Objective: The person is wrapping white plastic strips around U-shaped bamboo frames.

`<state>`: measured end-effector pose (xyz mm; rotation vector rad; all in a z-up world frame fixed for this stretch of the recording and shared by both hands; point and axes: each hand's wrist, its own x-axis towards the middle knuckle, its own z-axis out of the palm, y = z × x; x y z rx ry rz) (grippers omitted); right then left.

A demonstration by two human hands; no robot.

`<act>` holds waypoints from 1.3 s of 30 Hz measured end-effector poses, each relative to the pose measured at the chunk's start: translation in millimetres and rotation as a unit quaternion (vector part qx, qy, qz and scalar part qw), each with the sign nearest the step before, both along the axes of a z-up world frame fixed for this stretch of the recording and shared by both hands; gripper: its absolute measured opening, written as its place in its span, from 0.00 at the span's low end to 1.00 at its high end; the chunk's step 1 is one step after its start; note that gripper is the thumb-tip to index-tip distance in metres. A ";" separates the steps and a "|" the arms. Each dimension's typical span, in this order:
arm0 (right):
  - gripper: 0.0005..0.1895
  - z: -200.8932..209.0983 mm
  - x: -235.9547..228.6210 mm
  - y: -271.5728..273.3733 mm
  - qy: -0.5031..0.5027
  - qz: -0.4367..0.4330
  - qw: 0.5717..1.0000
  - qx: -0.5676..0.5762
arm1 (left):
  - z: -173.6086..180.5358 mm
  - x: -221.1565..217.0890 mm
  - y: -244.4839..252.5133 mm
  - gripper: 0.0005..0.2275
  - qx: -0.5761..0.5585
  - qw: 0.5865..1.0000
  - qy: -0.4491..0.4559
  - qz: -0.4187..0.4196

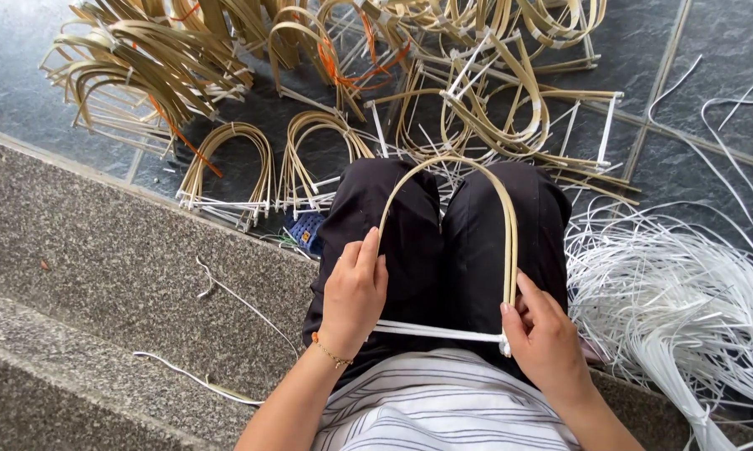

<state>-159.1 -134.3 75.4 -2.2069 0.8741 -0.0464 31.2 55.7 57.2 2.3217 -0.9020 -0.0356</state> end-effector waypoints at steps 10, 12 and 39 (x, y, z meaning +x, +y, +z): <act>0.28 0.6 -1.6 -2.6 -0.038 -0.004 0.999 0.000 | -6.3 1.6 -0.1 0.18 -0.011 1.000 -0.017 0.000; 0.27 1.4 -3.4 -2.7 -0.044 -0.011 0.999 0.005 | -6.1 0.4 0.9 0.18 -0.015 1.000 -0.020 -0.002; 0.28 0.6 -5.3 -5.3 -0.087 -0.005 0.995 0.047 | -38.0 -2.4 4.9 0.20 -0.056 0.993 -0.101 0.021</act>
